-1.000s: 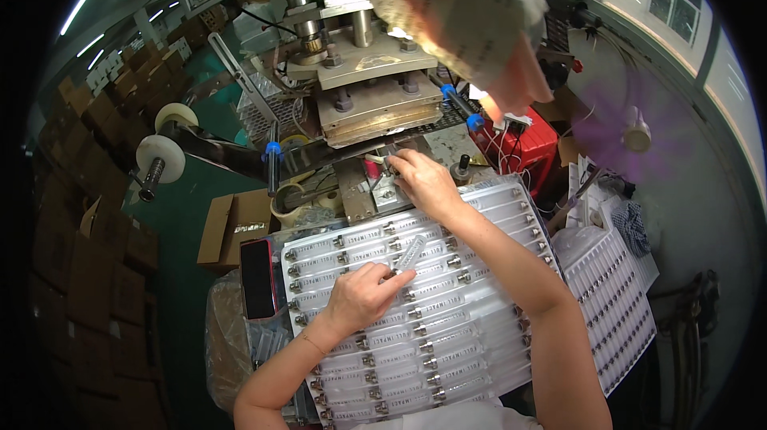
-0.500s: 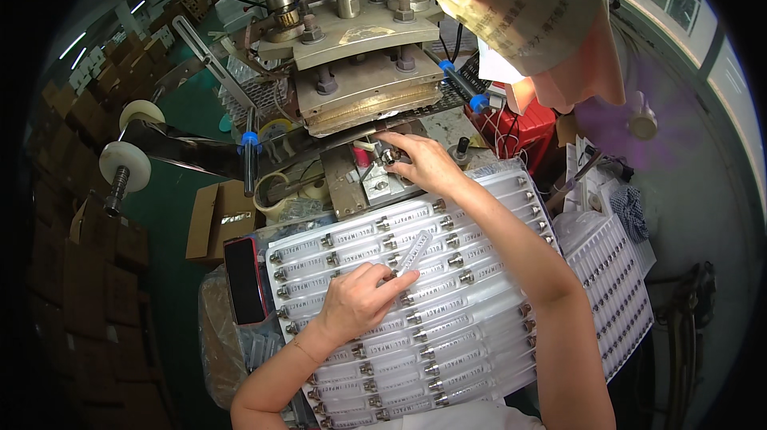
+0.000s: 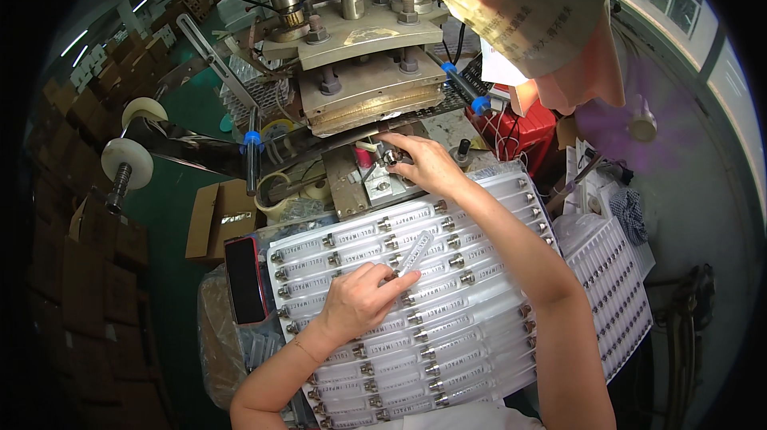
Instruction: The person is assembling small electronic components by placing them into a tray.
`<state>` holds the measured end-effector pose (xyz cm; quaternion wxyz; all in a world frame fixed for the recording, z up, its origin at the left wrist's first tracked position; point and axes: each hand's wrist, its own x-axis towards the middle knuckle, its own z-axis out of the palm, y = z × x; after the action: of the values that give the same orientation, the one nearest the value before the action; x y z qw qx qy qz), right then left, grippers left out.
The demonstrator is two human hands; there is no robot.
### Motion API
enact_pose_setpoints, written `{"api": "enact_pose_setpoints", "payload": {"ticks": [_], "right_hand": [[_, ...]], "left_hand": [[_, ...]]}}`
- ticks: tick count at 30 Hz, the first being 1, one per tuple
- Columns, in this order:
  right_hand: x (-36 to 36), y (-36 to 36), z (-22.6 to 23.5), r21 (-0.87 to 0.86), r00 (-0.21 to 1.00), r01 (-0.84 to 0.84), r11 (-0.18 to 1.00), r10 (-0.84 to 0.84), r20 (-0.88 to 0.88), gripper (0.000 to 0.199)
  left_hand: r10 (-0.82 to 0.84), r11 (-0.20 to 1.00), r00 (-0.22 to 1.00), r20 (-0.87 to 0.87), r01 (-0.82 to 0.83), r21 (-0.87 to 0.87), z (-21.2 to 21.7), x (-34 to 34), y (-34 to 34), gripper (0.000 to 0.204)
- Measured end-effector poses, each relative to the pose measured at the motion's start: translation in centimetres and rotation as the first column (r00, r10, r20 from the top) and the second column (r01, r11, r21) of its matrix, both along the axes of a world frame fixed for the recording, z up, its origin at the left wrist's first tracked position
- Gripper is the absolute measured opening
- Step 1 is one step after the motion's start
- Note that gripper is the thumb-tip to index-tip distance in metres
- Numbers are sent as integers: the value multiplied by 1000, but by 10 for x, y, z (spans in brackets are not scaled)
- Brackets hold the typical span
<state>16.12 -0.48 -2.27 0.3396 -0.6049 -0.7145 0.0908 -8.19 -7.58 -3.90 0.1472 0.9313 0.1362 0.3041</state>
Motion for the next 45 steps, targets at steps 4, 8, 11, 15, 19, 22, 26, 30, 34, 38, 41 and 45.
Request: {"api": "enact_pose_setpoints", "payload": {"ticks": [4, 8, 11, 15, 19, 22, 26, 30, 34, 38, 41, 45], "right_hand": [[1, 0, 2, -13, 1000, 7, 1000, -7, -13, 56], [2, 1, 3, -37, 1000, 9, 999, -10, -20, 56], [0, 2, 2, -19, 1000, -5, 1000, 5, -13, 56], [-1, 2, -1, 6, 999, -21, 1000, 21, -28, 58], [5, -9, 5, -22, 1000, 19, 1000, -18, 24, 72], [17, -37, 19, -86, 987, 5, 996, 9, 161, 81], [51, -106, 46, -44, 954, -44, 998, 55, 296, 55], [70, -202, 69, -71, 938, 40, 997, -13, 347, 32], [46, -268, 45, -239, 940, -45, 970, 122, 318, 26], [22, -285, 21, -164, 865, -57, 985, 130, 484, 27], [28, -291, 20, -30, 915, -101, 994, 105, 389, 16], [39, -290, 43, -177, 997, -62, 982, 69, 34, 17]], "left_hand": [[-20, 999, 1000, -1, 20, 28, 1, 0, 1, 40], [10, 998, 998, 58, -6, -67, 7, 2, 1, 30], [39, 995, 996, 78, -32, -89, 6, 2, 1, 24], [49, 996, 994, 99, -41, -84, 2, 0, 0, 27], [52, 991, 994, 95, -40, -125, 12, 0, -2, 30], [35, 996, 991, 128, -24, -85, 32, -4, 0, 35], [128, 968, 983, 131, -95, -233, 57, 1, -11, 39], [-24, 974, 992, 120, 51, -221, 43, 29, -26, 42], [-116, 963, 991, 69, 129, -237, 22, 66, -52, 33], [-117, 993, 992, -47, 118, 19, 20, 82, -58, 29], [-87, 993, 989, -122, 95, 65, 32, 66, -56, 31], [30, 981, 993, -112, -8, 191, 38, 6, -30, 33]]}}
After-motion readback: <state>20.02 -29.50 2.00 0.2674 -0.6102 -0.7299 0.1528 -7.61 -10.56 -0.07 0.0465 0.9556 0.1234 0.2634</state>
